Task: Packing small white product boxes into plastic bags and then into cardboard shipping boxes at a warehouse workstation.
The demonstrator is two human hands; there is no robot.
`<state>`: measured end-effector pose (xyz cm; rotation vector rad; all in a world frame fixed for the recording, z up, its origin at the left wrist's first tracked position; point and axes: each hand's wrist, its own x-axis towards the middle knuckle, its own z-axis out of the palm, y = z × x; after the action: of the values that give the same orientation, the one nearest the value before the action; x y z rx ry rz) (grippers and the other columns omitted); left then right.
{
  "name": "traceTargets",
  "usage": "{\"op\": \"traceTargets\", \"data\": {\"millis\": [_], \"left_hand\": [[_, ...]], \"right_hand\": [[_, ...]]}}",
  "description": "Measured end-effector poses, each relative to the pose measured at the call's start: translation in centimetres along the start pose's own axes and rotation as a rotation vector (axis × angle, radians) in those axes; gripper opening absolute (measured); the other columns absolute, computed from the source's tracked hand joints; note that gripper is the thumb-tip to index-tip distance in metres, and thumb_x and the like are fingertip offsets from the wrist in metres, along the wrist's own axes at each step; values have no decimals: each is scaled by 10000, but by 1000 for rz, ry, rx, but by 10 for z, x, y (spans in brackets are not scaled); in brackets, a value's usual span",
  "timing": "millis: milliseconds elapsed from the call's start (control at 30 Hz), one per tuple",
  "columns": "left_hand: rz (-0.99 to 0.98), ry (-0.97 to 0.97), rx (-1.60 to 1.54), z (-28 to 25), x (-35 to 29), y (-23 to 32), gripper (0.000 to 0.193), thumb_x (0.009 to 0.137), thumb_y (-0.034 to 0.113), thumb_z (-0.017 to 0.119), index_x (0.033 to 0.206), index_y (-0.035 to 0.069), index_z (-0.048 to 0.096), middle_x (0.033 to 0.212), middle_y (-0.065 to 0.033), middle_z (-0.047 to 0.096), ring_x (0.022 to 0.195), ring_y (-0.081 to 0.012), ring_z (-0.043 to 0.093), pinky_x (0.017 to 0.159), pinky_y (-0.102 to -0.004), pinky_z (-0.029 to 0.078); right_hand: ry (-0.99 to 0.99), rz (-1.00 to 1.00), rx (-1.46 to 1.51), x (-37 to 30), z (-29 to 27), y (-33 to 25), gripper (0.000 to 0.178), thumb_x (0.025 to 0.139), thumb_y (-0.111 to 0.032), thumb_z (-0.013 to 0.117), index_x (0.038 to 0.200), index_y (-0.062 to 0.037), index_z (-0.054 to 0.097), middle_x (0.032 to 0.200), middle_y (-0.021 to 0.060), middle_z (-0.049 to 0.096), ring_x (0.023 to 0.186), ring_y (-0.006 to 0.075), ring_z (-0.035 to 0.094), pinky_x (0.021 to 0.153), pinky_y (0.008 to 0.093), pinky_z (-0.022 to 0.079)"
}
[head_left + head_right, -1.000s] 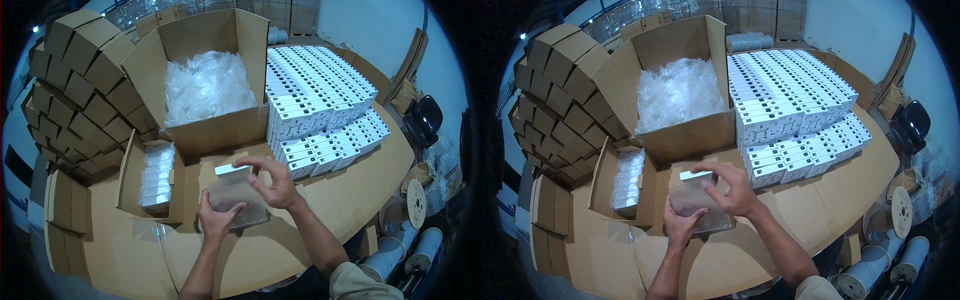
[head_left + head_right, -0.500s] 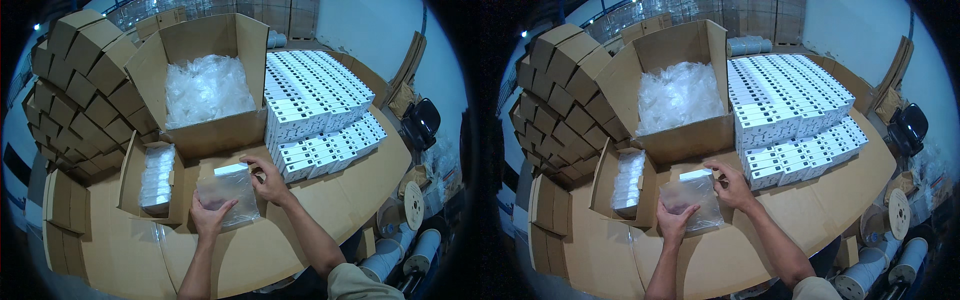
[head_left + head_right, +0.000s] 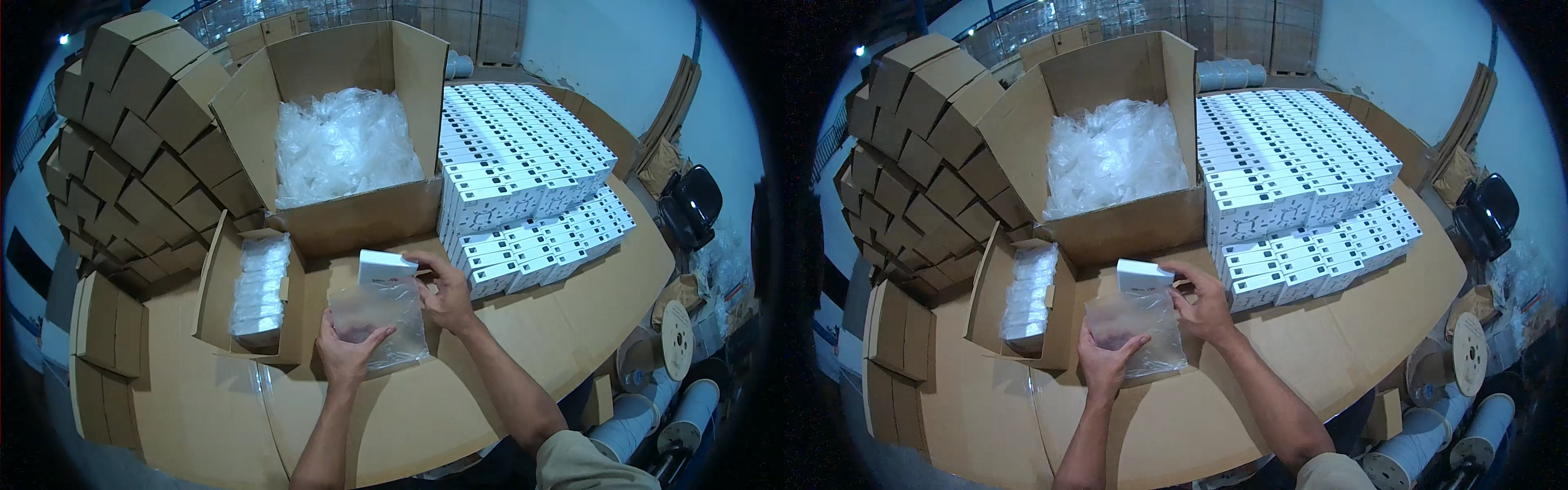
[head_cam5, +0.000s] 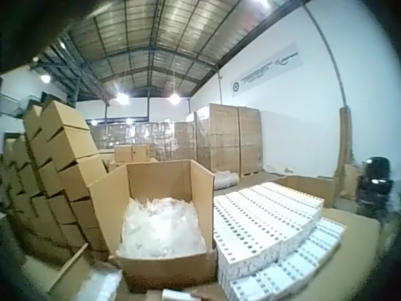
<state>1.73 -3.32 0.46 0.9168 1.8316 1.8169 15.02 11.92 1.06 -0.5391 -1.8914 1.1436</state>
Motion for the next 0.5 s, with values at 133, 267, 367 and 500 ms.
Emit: {"op": "traceTargets", "data": {"millis": [133,267,367,500], "left_hand": [[-26,-27,-18,2,-1,6,704,610,196,985,1152,14,575,1045,-104,715,942,-191,699,843,-336,566],[-123,-94,52,0,0,8,741,642,86,953,1254,4,543,1152,-109,671,1050,-198,662,931,-350,535],[-122,-131,-5,-1,1,-1,754,643,91,953,1264,-6,538,1149,-115,676,1039,-200,667,927,-347,538],[-64,-98,65,0,1,-4,694,608,239,986,1125,12,582,1019,-116,723,931,-202,707,836,-353,567]], "right_hand": [[129,15,199,0,1,1,366,891,84,666,1233,3,567,1152,118,634,1057,190,662,851,293,593],[225,-51,417,1,4,-4,350,910,84,658,1198,-2,478,1158,120,560,1090,216,648,866,326,629],[282,-30,533,1,6,-14,349,913,98,646,1174,-10,441,1156,126,534,1112,229,633,898,337,629],[319,15,557,1,6,-21,346,917,79,658,1165,-11,433,1138,120,530,1074,221,643,896,332,626]]}}
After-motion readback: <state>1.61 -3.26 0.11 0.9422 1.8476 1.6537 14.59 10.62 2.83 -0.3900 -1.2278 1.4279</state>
